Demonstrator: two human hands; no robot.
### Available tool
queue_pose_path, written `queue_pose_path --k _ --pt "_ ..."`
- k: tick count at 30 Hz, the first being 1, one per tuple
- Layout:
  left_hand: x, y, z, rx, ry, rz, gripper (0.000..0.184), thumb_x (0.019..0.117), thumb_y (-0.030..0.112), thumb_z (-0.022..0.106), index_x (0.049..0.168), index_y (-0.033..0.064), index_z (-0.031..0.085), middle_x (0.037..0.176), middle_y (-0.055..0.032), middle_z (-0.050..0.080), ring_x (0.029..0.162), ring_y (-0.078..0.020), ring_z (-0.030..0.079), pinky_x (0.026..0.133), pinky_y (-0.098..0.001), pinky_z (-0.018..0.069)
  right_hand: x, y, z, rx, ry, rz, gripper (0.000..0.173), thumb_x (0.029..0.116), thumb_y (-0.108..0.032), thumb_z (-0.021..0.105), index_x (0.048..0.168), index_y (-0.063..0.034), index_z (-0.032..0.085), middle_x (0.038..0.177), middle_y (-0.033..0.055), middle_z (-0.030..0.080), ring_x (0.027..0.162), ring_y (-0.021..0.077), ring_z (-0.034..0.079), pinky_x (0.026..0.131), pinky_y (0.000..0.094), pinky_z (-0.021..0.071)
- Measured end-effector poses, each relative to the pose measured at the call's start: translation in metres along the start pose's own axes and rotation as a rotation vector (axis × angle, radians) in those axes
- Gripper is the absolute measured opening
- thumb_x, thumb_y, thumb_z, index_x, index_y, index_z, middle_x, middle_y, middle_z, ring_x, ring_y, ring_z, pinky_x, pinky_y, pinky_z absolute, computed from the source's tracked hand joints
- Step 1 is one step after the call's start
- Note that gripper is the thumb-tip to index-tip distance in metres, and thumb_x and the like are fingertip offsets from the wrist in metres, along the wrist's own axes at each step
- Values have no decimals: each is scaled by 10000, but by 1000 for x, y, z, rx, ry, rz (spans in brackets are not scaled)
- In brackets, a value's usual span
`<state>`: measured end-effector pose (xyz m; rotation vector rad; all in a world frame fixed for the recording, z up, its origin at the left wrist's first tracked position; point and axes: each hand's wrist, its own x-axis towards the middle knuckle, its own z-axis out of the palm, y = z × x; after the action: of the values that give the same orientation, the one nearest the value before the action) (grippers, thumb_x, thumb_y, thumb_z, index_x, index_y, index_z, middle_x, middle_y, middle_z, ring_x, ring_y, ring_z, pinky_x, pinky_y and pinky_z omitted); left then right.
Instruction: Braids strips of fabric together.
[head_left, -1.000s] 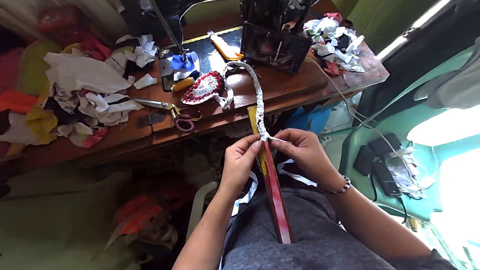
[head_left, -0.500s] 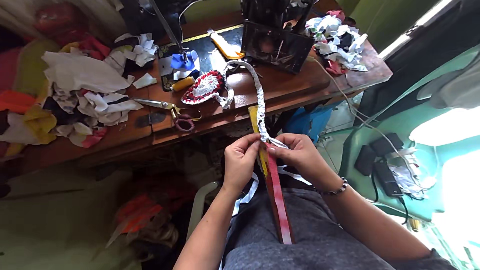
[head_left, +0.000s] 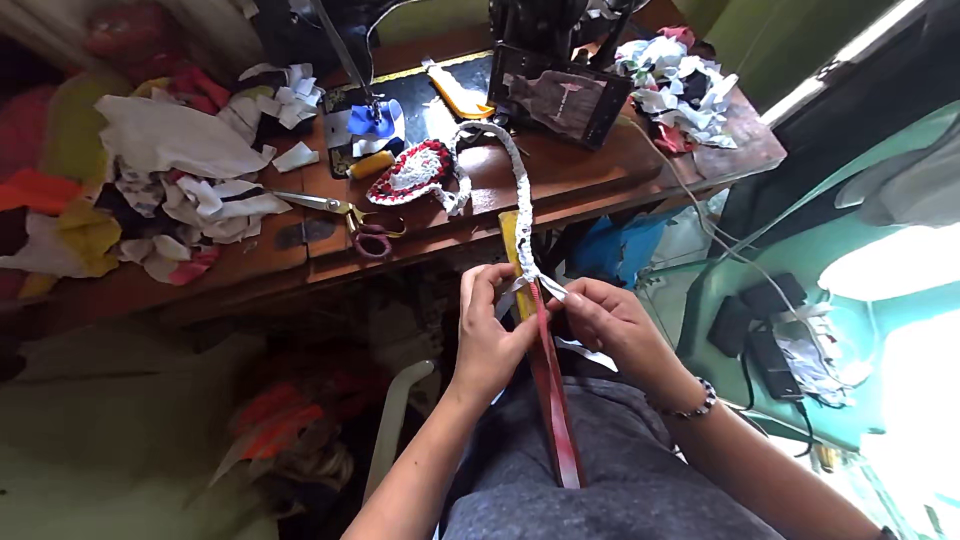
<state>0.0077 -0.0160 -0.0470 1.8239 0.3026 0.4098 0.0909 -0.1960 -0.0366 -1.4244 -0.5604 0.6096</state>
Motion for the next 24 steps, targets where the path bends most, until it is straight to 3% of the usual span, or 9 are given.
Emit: queue_pose_path --k 2,4,6,9,11,12,17,22,24 --pt "-6 -1 1 24 39 11 582 751 320 894 1252 204 622 1368 -16 512 1249 -151 532 984 -332 528 -7 0 -3 30 14 -2 353 1103 -238 394 1080 -57 696 613 -52 492 496 25 443 471 177 392" --pt "-12 0 3 51 81 32 478 721 380 908 1073 187 649 1308 -24 515 1224 -153 517 981 -319 507 -14 0 -6 59 23 2 352 1101 -220 383 1094 -49 690 629 -44 525 515 31 480 489 181 426" --pt "-19 1 5 72 116 81 371 729 409 899 895 189 650 1196 -11 548 1160 -143 525 953 -309 483 -21 1 -9 70 29 3 307 1094 -204 428 1090 -39 687 661 -30 569 544 45 528 520 199 477" --pt "-26 5 3 66 99 165 284 783 371 878 778 161 687 1011 9 595 976 -87 559 810 -236 475 -29 1 -12 62 48 -6 214 1070 -193 531 1045 -47 686 718 -17 624 588 69 597 562 228 545" --pt "-28 8 1 -14 21 207 219 835 256 854 838 74 731 888 -1 631 775 -43 582 647 -171 495 -33 1 -12 65 52 -3 185 1053 -198 577 1034 -54 691 750 -10 657 624 76 635 596 240 578" --pt "-29 10 0 -70 -26 200 198 856 202 837 897 31 745 863 -15 653 733 -52 601 624 -181 519 -35 0 -12 74 54 -6 174 1045 -192 596 1029 -50 695 761 -3 667 638 83 645 610 247 588" --pt "-34 23 -3 -336 -165 -29 249 905 69 766 1125 -43 730 949 -80 758 670 -94 673 549 -223 562 -40 -4 -6 89 90 -38 123 1001 -146 665 1033 -36 708 816 21 716 682 103 687 641 266 612" --pt "-30 39 -10 -469 -308 -261 416 941 4 698 1341 -68 607 1106 -106 765 817 -139 752 602 -253 616 -45 -7 -2 80 105 -73 106 984 -116 682 1042 -29 699 825 23 728 676 100 696 624 258 615" --pt "-27 42 -12 -543 -369 -349 445 963 14 671 1391 -51 568 1106 -112 763 722 -120 726 525 -235 577 -46 -8 -1 85 106 -75 112 988 -116 678 1049 -24 696 826 28 730 675 104 699 617 260 618"
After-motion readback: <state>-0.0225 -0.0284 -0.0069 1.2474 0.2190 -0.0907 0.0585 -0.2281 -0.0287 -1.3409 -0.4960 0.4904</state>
